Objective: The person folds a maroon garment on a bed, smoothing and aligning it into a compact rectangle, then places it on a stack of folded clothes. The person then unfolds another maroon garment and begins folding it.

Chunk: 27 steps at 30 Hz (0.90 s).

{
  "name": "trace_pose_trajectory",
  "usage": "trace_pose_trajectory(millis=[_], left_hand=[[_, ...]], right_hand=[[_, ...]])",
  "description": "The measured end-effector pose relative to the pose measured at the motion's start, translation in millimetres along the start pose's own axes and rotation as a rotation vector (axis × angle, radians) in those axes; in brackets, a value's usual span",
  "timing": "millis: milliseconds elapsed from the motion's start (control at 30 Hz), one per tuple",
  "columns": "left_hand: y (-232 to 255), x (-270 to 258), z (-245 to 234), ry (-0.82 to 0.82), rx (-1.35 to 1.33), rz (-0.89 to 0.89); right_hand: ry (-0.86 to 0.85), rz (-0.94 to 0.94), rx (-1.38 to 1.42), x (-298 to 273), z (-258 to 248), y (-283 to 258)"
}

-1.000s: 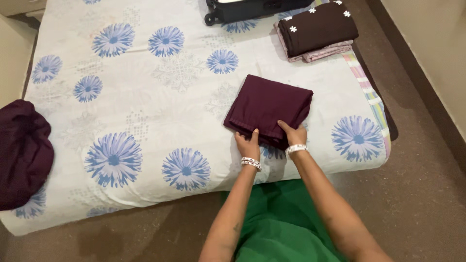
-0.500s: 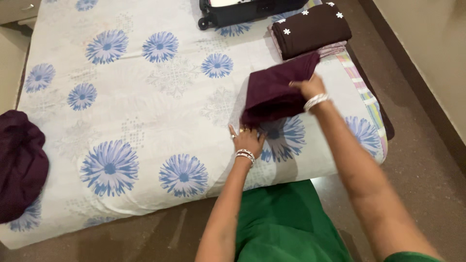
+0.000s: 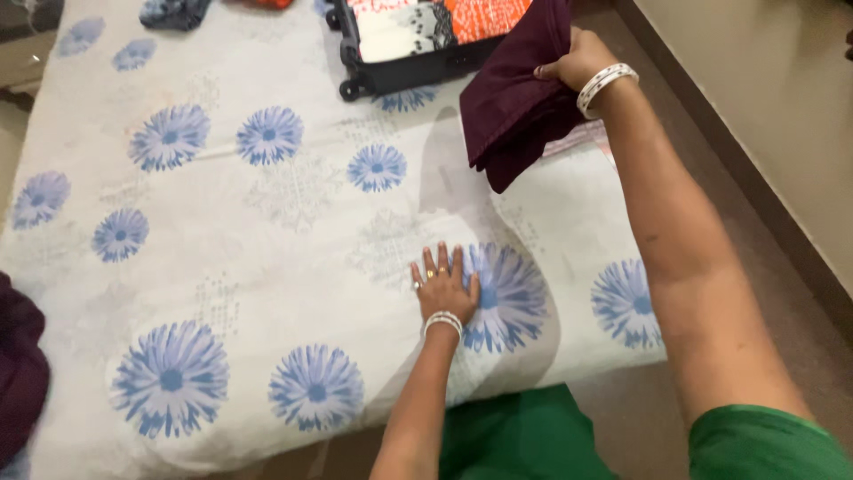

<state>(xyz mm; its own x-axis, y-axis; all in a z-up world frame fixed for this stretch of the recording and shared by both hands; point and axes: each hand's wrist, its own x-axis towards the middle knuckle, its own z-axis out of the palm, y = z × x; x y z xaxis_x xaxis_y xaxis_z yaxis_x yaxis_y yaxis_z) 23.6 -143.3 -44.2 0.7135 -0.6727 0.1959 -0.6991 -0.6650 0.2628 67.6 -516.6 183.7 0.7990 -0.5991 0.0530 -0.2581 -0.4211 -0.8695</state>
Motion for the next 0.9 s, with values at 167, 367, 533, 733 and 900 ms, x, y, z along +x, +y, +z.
trace_pose_trajectory(millis=[167,367,533,733,900], left_hand=[[0,5,7,0.035,-0.021,0.007],[-1,15,10,0.056,-0.028,0.024],[-2,19,11,0.060,-0.027,0.036],[-1,19,9,0.080,-0.041,0.043],[-2,18,13,0.080,-0.041,0.038]], right_hand=[[-0.022,-0.039,0.033,64,-30,38],[0.137,0.014,-0.157,121,-47,159],[0.491,0.170,-0.416,130,-18,215],[0.493,-0.207,-0.699,73,57,167],[0.236,-0.197,-0.859,13,111,151]])
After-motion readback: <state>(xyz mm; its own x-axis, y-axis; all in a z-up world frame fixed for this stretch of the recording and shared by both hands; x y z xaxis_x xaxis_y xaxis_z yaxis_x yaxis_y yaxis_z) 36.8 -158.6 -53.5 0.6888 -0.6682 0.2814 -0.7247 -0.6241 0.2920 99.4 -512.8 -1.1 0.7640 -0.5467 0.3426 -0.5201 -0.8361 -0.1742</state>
